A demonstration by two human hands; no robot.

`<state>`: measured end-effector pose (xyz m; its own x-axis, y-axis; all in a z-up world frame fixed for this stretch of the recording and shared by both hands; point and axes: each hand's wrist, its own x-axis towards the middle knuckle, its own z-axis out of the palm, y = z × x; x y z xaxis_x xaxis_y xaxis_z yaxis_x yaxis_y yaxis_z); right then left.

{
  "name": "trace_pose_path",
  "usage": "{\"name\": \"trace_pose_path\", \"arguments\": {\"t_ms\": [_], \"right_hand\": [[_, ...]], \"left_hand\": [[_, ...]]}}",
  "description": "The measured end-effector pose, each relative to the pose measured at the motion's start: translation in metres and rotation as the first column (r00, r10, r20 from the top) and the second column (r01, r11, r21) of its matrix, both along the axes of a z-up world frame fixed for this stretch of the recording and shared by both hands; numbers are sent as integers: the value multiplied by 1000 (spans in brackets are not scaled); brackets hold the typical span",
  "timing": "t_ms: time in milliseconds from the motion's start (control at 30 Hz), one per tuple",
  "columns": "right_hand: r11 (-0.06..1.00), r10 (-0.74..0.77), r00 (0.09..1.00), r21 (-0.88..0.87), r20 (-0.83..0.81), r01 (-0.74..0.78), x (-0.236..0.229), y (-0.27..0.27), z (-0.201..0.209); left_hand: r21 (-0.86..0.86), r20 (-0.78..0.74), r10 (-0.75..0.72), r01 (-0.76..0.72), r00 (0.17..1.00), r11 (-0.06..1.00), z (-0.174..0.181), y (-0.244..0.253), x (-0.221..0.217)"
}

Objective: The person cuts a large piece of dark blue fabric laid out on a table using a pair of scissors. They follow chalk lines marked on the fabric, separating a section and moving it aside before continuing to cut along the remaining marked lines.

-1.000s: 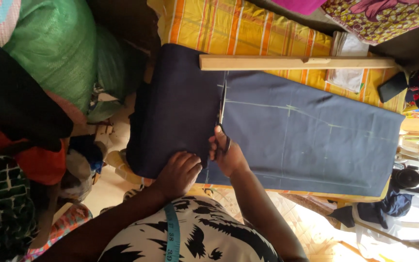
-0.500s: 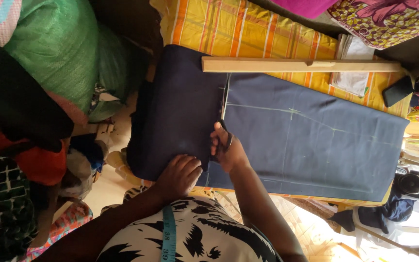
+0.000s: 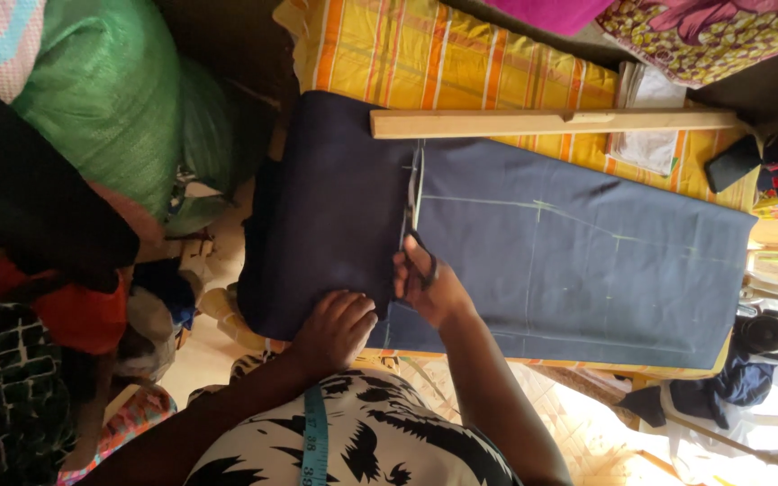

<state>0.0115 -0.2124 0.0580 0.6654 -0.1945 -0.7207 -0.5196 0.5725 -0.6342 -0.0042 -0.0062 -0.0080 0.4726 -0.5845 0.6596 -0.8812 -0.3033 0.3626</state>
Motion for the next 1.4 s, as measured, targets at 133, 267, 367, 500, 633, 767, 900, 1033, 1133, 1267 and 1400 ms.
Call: {"name": "trace_pose_path", "arguments": {"t_ms": [133,267,367,500,633,767,900,1033,1133,1267,1400], "right_hand": [[989,91,996,116,-16,-88,-42,0,-1],[990,91,995,112,-49,-85,-47,3,7],[995,89,996,39,25,-90,-34,-5,13],[987,103,995,125,-21,-99,-31,-7,37],[986,117,990,126,-82,-106,-48,-1,32],[988,149,988,-27,-26,-150,-19,-13,18],[936,247,968,-268,38,-228,21,-32,6],[993,37,994,-119,108,-24,54,-36,-2],[991,-73,975,-99,211,95,88,-45,-6],[983,-162,964,-49,211,176,79,-43,13],[994,-86,989,-63,121,94,20,-25,-3]], "left_hand": [[37,-49,-18,19,999,999,-7,0,-3],[21,-46,-27,28,999,999,-6,-2,-1],[13,-44,-10,11,999,1000,-4,-1,-4],[46,-82,-19,23,996,999,-1,-1,-1],[52,-87,-32,37,996,998,4,2,0],[47,-54,-32,34,998,998,-7,-1,-2],[54,7,26,-26,1000,998,-6,-3,-3],[62,-33,-16,18,999,998,4,-1,2],[109,-21,-1,3,1000,994,10,2,2],[77,1,-3,3,1000,997,6,0,6],[80,-25,-30,32,999,996,2,1,1]]}}
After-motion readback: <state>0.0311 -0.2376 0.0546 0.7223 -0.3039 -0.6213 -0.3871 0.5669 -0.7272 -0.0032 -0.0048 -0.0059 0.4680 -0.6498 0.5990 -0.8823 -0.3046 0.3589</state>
